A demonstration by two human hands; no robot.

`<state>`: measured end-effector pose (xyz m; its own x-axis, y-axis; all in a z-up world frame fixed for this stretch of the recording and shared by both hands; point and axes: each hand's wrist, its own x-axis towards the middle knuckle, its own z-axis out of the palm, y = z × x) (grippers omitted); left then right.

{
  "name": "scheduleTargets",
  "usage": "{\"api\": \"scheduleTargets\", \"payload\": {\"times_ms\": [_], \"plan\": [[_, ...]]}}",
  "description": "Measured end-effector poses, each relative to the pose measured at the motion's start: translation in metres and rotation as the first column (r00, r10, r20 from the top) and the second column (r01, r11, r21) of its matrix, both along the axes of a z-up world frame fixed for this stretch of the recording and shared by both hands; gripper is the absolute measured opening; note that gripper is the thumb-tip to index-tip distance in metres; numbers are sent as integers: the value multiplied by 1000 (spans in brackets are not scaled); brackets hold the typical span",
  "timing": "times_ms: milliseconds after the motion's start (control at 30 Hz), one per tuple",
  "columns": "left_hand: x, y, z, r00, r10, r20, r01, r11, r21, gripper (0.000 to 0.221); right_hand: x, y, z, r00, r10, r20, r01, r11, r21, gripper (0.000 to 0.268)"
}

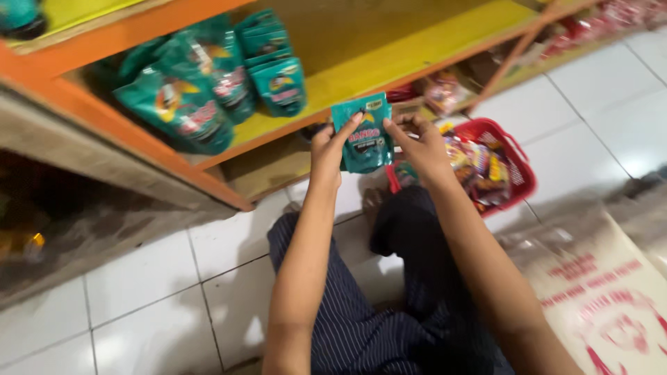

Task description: The person sits on the floor and takes green and red snack packets from a red basket, arranging them on a low yellow shelf. They repeatedly pick up packets, place them in rows on the shelf, and adjust the alignment of the items.

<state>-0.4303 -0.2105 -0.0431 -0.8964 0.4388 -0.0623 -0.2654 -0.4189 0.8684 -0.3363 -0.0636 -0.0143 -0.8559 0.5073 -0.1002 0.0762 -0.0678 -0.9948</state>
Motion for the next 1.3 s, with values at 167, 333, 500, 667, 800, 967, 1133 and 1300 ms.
{"api": "scheduleTargets", "payload": {"times_ms": [167,333,500,667,800,967,1133,1300], "plan": [[-24,-58,-19,987,130,94,-128,991,-28,35,-54,-27,-19,974,228,-5,-213,918,334,26],[-44,-85,-17,972,229,48,-227,973,-46,35,-97,-47,-9,940,330,88,-332,824,459,26],[-54,-99,-36,962,274,-9,-273,956,-109,36,-114,-56,-18,811,585,-14,-575,800,171,21],[-66,-123,-61,891,424,-164,-451,868,-206,37,-123,-52,-41,892,429,-140,-418,903,103,20],[-62,-151,-54,836,549,-15,-542,822,-175,38,-150,-35,-55,931,216,-295,-196,976,95,20],[-58,-158,-43,817,569,89,-558,820,-126,39,-180,-7,-82,894,57,-445,68,963,259,22],[-65,-139,-42,816,571,90,-559,819,-133,39,-209,16,-118,939,64,-337,5,980,200,25],[-73,-114,-45,839,538,82,-520,836,-175,39,-219,40,-115,991,131,24,-132,945,300,28]]}}
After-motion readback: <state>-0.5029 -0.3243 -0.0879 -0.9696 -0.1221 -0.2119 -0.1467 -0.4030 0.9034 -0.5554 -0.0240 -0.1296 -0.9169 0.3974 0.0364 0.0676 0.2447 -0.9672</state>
